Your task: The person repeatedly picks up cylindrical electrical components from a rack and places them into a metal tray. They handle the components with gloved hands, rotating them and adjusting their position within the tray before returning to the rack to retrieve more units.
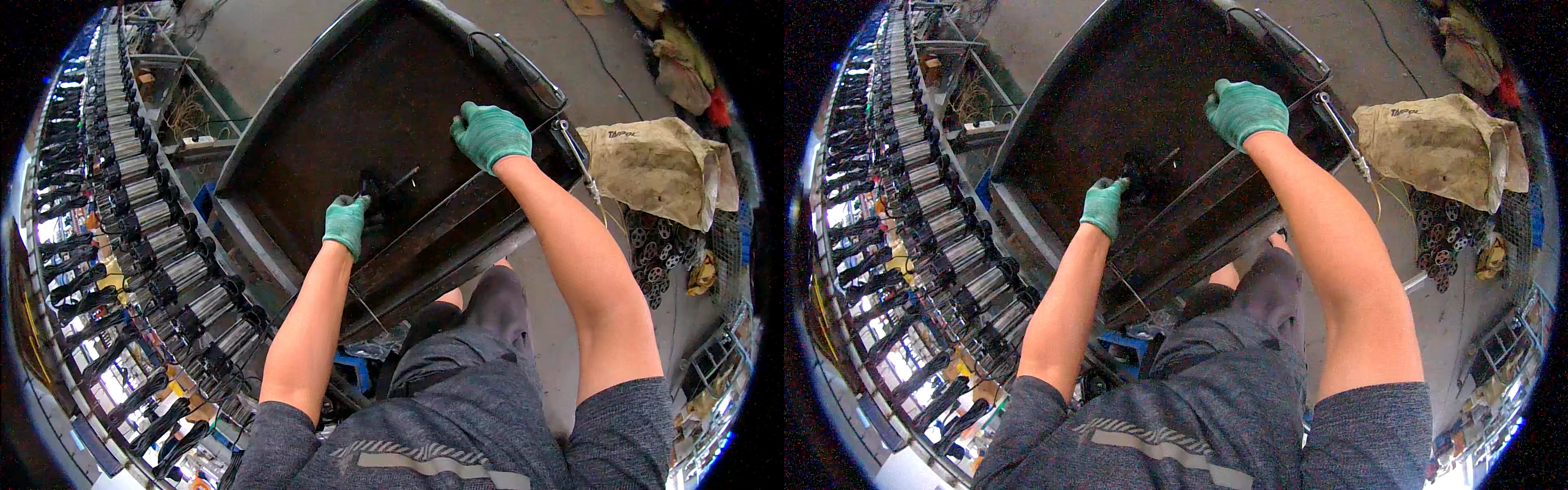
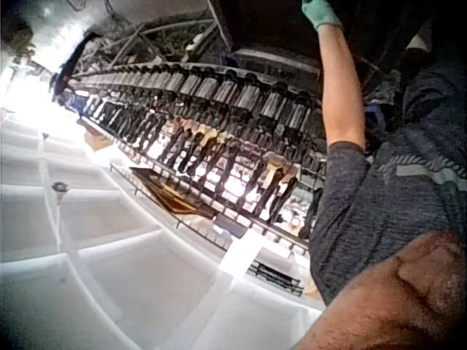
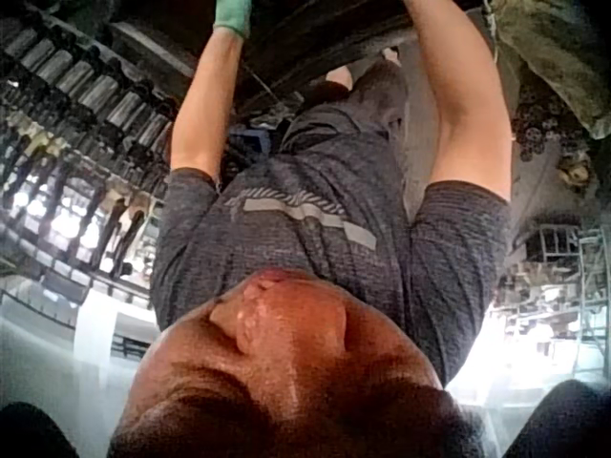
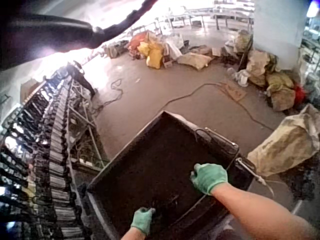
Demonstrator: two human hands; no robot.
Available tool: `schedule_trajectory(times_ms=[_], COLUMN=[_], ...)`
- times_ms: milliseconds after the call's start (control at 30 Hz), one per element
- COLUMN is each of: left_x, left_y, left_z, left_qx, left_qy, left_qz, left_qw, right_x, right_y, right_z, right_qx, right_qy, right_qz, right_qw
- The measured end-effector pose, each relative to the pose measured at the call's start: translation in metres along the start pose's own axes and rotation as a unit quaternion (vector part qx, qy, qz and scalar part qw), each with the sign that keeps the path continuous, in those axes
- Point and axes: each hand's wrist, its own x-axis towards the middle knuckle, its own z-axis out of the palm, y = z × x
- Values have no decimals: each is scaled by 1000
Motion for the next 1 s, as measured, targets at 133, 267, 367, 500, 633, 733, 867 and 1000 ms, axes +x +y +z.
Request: schedule_trajectory(times_ms=[133,267,367,500,633,733,867,1000], left_x=[12,-2,-19,-2,3,8,0,8], left_y=[-23,-25,-18,-46,-56,-58,-48,-61], left_z=[-13,-9,0,-2,1,-4,0,-2], left_qx=[140,183,153,178,162,218,263,184], left_qy=[23,46,39,57,59,68,78,86], left_qz=[87,122,101,182,177,156,145,165], left_qw=[986,974,982,965,969,961,951,965], right_x=[-2,-2,0,0,0,-1,1,1], right_y=[-2,-2,2,2,3,3,7,7], right_z=[-1,-4,1,1,0,-3,3,4], right_qx=[4,9,13,16,15,22,30,34], right_qy=[3,-2,6,4,-4,-5,8,17], right_qz=[2,1,-4,-13,-15,-18,-28,-39], right_qw=[1000,1000,1000,1000,1000,1000,999,999])
